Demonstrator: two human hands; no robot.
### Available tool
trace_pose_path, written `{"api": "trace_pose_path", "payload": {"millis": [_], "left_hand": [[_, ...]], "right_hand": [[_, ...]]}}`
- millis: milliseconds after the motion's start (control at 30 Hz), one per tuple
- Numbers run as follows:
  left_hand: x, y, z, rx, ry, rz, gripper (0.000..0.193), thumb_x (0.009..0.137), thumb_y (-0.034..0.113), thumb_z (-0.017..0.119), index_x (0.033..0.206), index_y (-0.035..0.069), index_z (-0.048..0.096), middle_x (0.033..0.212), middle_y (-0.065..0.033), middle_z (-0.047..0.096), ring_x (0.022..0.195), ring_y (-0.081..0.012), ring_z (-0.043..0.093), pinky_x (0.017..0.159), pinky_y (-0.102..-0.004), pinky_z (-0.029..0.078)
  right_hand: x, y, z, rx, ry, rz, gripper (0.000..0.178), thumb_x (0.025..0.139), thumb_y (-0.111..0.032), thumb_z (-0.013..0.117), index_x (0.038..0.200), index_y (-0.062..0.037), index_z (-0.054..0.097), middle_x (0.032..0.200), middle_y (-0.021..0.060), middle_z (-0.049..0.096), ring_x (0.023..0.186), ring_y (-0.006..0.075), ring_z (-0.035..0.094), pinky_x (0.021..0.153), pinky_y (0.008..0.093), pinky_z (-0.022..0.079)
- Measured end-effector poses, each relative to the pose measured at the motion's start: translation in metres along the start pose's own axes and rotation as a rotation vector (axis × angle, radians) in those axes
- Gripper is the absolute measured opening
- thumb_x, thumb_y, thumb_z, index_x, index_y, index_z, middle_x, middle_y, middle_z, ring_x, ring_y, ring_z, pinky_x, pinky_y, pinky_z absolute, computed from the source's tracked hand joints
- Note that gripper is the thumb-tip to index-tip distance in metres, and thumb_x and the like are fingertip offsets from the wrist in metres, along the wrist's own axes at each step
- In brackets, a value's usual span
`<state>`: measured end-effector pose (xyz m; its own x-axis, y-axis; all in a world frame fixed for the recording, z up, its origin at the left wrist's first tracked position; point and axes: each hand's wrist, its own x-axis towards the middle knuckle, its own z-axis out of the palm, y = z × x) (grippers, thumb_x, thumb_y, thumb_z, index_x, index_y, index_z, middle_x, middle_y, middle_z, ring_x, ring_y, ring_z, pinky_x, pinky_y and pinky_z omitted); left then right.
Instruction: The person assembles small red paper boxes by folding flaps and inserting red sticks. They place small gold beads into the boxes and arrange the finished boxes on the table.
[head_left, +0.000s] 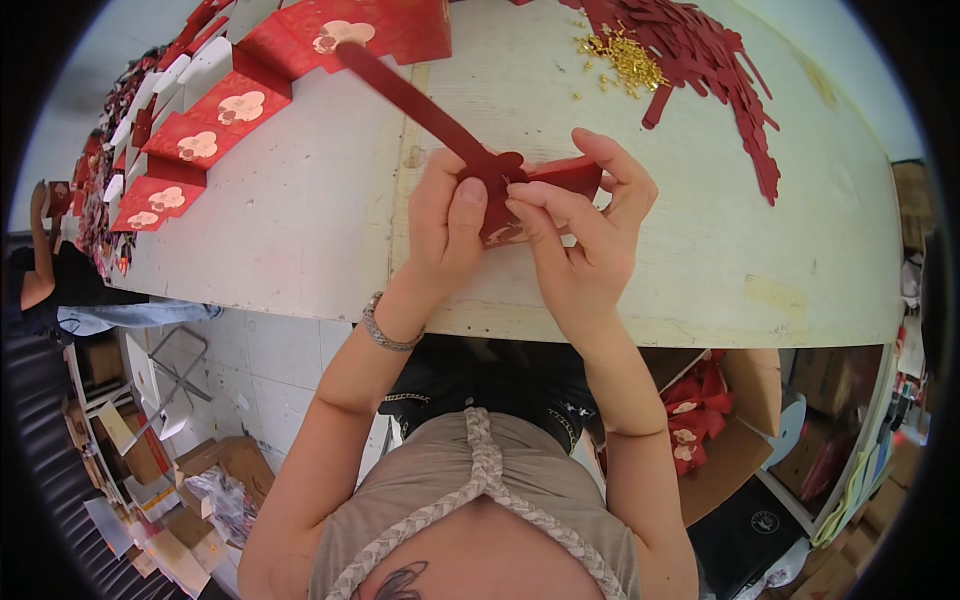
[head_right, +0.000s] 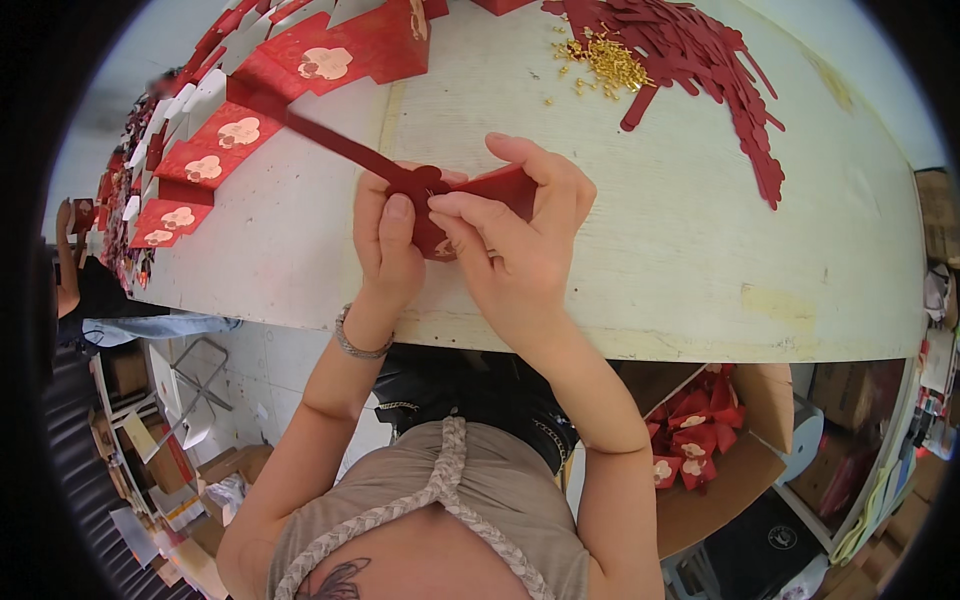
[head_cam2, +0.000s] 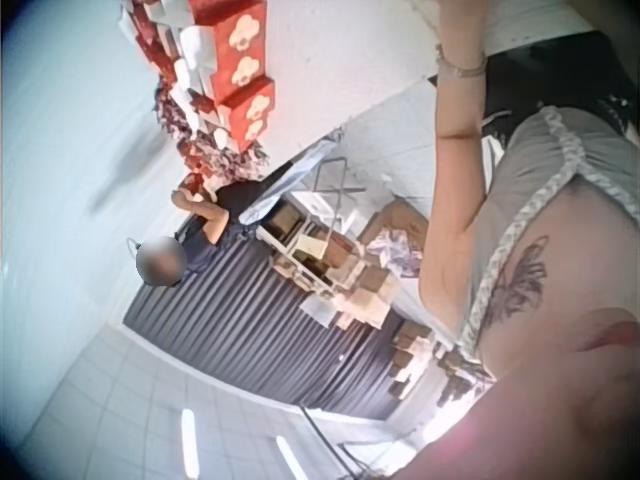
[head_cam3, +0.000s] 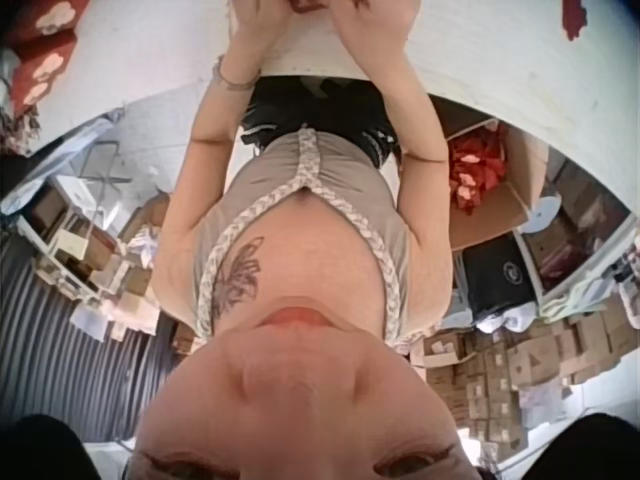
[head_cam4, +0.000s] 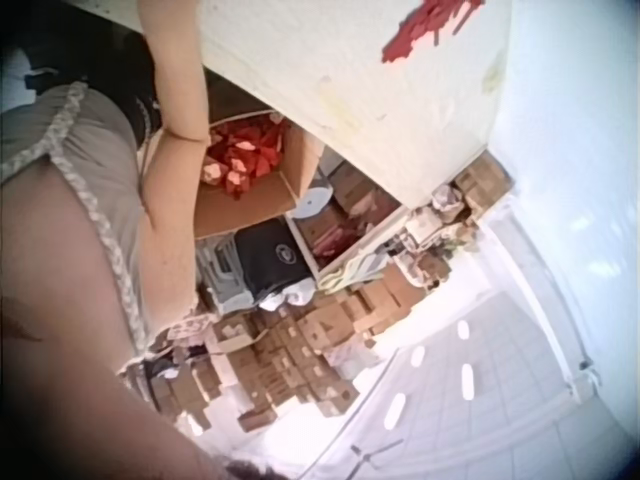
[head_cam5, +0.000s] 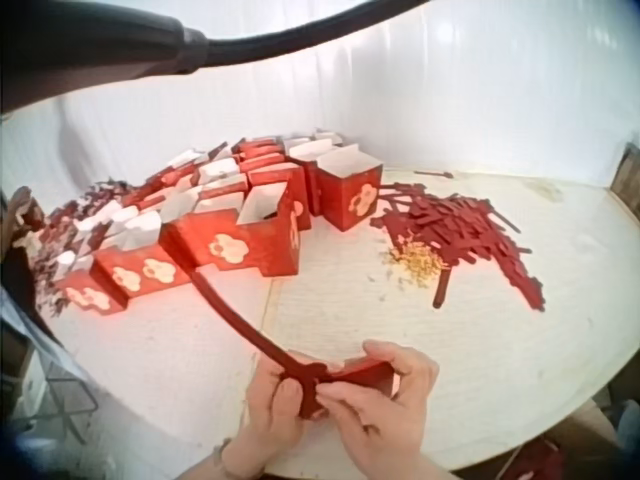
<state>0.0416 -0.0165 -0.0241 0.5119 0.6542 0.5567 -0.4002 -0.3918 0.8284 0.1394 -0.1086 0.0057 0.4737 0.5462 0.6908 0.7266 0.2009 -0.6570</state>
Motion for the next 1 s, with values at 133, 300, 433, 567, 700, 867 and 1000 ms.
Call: {"api": "trace_pose_path", "payload": {"millis": [133,300,433,567,700,867,1000], "left_hand": [[-0.001,0.000,0.003,0.032,-0.015,0.023,0.016,0.099,0.012,0.037,0.110,0.000,0.037,0.105,-0.0162,0.057,0.095,-0.0214,0.062,0.079,-0.0318,0.051],[-0.004,-0.002,-0.001,0.210,-0.056,0.013,0.015,0.098,0.009,0.039,0.110,0.001,0.035,0.105,-0.0163,0.056,0.096,-0.0219,0.062,0.079,-0.0318,0.052],[0.000,-0.006,-0.001,0.202,-0.078,0.131,0.011,0.094,0.006,0.045,0.104,0.001,0.044,0.102,-0.0146,0.060,0.087,-0.0203,0.061,0.075,-0.0304,0.051],[0.001,-0.004,-0.005,0.254,-0.119,0.141,0.012,0.085,-0.001,0.056,0.096,0.003,0.055,0.095,-0.0116,0.066,0.077,-0.0221,0.060,0.068,-0.0313,0.049],[0.000,0.003,0.003,0.153,-0.096,0.051,0.020,0.080,-0.002,0.060,0.099,0.004,0.059,0.093,-0.0114,0.066,0.078,-0.0238,0.062,0.067,-0.0318,0.050],[0.010,0.006,0.004,0.238,-0.117,0.133,0.028,0.074,-0.006,0.066,0.100,0.005,0.063,0.089,-0.0092,0.066,0.076,-0.0224,0.062,0.065,-0.0300,0.050],[0.013,0.009,0.002,0.253,-0.160,0.148,0.031,0.072,-0.008,0.067,0.100,0.004,0.062,0.087,-0.0089,0.065,0.077,-0.0220,0.062,0.064,-0.0288,0.050]], "right_hand": [[0.001,0.003,-0.002,0.053,-0.011,-0.002,0.020,0.065,0.000,0.075,0.082,-0.0098,0.072,0.124,0.0136,0.051,0.111,0.0297,0.040,0.090,0.0356,0.036],[0.000,0.004,-0.002,0.119,-0.013,0.071,0.020,0.066,0.000,0.075,0.082,-0.0106,0.072,0.124,0.0131,0.051,0.112,0.0298,0.040,0.090,0.0361,0.036],[0.002,0.004,-0.003,0.073,0.001,0.030,0.019,0.065,-0.002,0.076,0.081,-0.0106,0.072,0.121,0.0110,0.054,0.108,0.0285,0.043,0.087,0.0345,0.038],[0.003,0.011,-0.011,0.047,-0.032,-0.074,0.019,0.063,-0.003,0.077,0.079,-0.0108,0.072,0.104,0.0023,0.065,0.104,0.0248,0.047,0.084,0.0324,0.040],[-0.001,0.016,-0.036,-0.069,-0.042,-0.230,0.019,0.061,-0.003,0.076,0.078,-0.0117,0.071,0.087,-0.0049,0.069,0.102,0.0223,0.049,0.083,0.0315,0.039],[-0.007,0.019,-0.043,-0.102,-0.138,-0.204,0.019,0.063,-0.003,0.076,0.078,-0.0120,0.070,0.093,-0.0047,0.068,0.106,0.0240,0.047,0.088,0.0317,0.035],[-0.001,0.020,-0.037,-0.130,-0.145,-0.197,0.019,0.065,-0.003,0.076,0.080,-0.0130,0.070,0.095,-0.0038,0.066,0.107,0.0259,0.046,0.090,0.0335,0.035]]}}
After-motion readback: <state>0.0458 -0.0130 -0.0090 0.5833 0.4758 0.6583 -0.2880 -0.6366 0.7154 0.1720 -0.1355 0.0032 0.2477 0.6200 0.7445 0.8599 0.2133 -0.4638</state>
